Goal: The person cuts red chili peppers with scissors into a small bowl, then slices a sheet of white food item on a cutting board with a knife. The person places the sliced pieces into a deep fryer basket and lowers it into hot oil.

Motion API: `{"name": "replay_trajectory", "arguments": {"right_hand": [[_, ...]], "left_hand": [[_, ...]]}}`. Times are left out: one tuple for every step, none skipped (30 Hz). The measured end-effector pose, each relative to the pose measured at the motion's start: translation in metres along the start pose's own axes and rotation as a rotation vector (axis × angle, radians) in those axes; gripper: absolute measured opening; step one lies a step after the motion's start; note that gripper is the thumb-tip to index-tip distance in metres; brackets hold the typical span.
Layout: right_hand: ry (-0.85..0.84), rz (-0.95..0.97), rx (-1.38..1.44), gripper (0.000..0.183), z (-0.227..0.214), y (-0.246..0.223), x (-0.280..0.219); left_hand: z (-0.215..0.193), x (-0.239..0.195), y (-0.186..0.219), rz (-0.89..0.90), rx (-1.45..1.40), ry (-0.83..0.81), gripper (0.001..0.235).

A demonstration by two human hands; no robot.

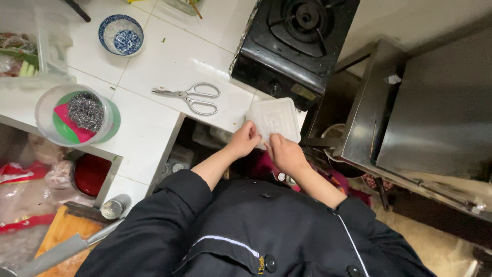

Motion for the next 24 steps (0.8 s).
{"name": "replay_trajectory", "arguments": {"right_hand": [[0.021,0.023,0.004,0.025,0.001,0.001,0.000],[0.044,0.042,0.008,0.025,0.001,0.003,0.001],[0.067,0.062,0.012,0.025,-0.001,0.007,0.003],[0.141,0.104,0.015,0.024,-0.007,0.012,0.005],[0.215,0.147,0.017,0.023,-0.014,0.018,0.006],[0.288,0.186,0.019,0.023,-0.022,0.024,0.006],[0.360,0.325,0.051,0.019,-0.033,0.039,0.004],[0.431,0.460,0.083,0.016,-0.044,0.056,0.002],[0.503,0.495,0.101,0.018,-0.056,0.067,0.003],[0.574,0.536,0.118,0.019,-0.069,0.078,-0.002],[0.637,0.499,0.106,0.020,-0.082,0.084,-0.006],[0.701,0.455,0.096,0.021,-0.095,0.090,-0.007],[0.792,0.502,0.127,0.024,-0.106,0.100,-0.011],[0.880,0.547,0.159,0.027,-0.115,0.108,-0.015],[0.925,0.586,0.405,0.028,-0.115,0.118,-0.013],[0.959,0.625,0.651,0.030,-0.113,0.123,-0.013],[0.986,0.661,0.899,0.032,-0.107,0.126,-0.011],[0.892,0.862,1.007,0.030,-0.090,0.131,-0.001],[0.778,1.055,1.113,0.031,-0.068,0.131,0.009],[0.666,1.048,1.212,0.032,-0.051,0.122,0.027],[0.551,1.039,1.307,0.035,-0.033,0.113,0.045],[0.421,0.986,1.399,0.039,-0.012,0.100,0.064],[0.289,0.930,1.486,0.044,0.007,0.090,0.083],[0.243,1.015,1.480,0.041,0.025,0.091,0.094]], "left_hand": [[0.000,0.001,-0.002,-0.005,0.019,-0.007,0.026],[0.001,0.003,-0.004,-0.007,0.037,-0.012,0.024],[0.001,0.006,-0.004,-0.010,0.056,-0.016,0.023],[-0.001,0.009,-0.005,-0.016,0.078,0.004,0.022],[-0.004,0.011,-0.004,-0.022,0.100,0.024,0.022],[-0.007,0.014,-0.004,-0.028,0.121,0.047,0.021],[-0.010,0.015,-0.005,-0.058,0.101,0.038,0.021],[-0.014,0.018,-0.006,-0.088,0.080,0.032,0.020],[-0.017,0.020,-0.007,-0.117,0.060,0.027,0.020],[-0.017,0.019,-0.007,-0.119,0.053,0.015,0.019],[-0.017,0.018,-0.008,-0.122,0.046,0.003,0.019],[-0.018,0.021,-0.008,-0.120,0.039,-0.004,0.018],[-0.018,0.022,-0.009,-0.115,0.024,-0.005,0.019],[-0.017,0.020,-0.010,-0.113,0.008,-0.004,0.019],[-0.016,0.019,-0.012,-0.110,-0.008,-0.003,0.020],[-0.017,0.017,-0.013,-0.070,0.011,0.039,0.026],[-0.018,0.013,-0.014,-0.030,0.029,0.081,0.033],[-0.023,0.014,-0.013,0.017,0.051,0.126,0.041],[-0.028,0.013,-0.017,-0.048,0.023,0.146,0.042],[-0.034,0.011,-0.022,-0.112,-0.005,0.166,0.044],[-0.041,0.011,-0.025,-0.176,-0.033,0.185,0.047],[-0.051,0.009,-0.026,-0.186,-0.050,0.231,0.049],[-0.062,0.008,-0.026,-0.195,-0.067,0.277,0.052],[-0.072,0.005,-0.026,-0.207,-0.084,0.323,0.055]]}}
Point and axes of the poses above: each hand's wrist, its own x-axis towards the middle knuckle, its own z-axis out of the palm, y = z × x, the point moved 6 cm from there along x, towards the middle knuckle, and after that the axes turned 13 degrees about y, right-handed, at the moved point
